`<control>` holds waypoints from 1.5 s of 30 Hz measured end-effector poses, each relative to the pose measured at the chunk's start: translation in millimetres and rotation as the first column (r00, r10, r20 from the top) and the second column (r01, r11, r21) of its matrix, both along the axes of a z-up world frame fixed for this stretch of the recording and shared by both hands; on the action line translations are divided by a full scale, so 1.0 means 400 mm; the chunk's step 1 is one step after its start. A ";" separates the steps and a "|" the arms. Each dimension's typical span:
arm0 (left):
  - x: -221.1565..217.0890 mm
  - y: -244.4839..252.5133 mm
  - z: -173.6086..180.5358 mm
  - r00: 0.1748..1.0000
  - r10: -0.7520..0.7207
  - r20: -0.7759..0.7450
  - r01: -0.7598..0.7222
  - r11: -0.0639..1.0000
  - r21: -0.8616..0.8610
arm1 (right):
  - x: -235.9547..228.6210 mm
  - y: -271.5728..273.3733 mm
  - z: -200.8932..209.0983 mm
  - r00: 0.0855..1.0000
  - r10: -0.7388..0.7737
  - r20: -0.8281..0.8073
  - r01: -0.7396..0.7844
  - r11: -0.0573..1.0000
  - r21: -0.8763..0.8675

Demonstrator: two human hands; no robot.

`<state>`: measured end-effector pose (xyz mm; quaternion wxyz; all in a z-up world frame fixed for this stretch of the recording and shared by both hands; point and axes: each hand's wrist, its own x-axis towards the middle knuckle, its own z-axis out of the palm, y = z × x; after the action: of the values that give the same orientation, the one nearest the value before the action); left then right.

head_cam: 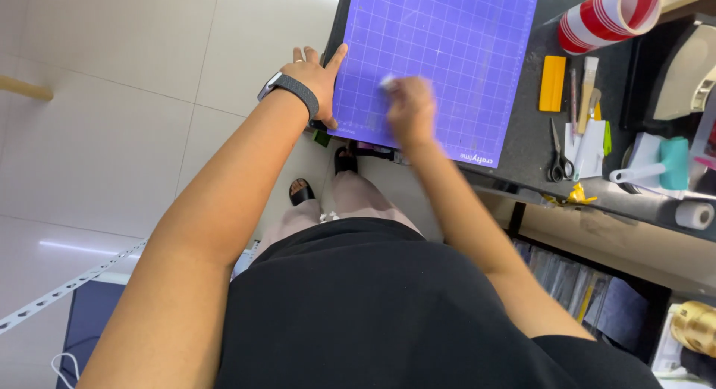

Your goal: Assemble a branded box and clean a sticky cutting mat using a wipe

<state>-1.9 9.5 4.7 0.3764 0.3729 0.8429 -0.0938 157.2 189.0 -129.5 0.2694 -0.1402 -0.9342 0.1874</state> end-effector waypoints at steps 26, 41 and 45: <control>0.006 -0.006 0.029 0.997 0.041 0.073 -0.041 0.999 0.005 | -0.006 0.002 0.005 0.989 -0.146 -0.032 0.148 0.987 0.056; -0.006 -0.012 -0.022 0.998 0.052 0.045 -0.058 0.988 0.144 | -0.132 -0.077 0.023 0.915 0.401 -0.050 -0.403 0.914 -0.049; 0.000 -0.005 0.000 0.996 0.067 0.064 -0.075 0.989 0.128 | -0.311 0.142 -0.003 0.910 0.411 -0.059 -0.413 0.910 -0.034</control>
<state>-2.1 7.5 4.8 0.3794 0.3692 0.8483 -0.0140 33.0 245.6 -130.5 0.2440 0.0587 -0.9311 0.2647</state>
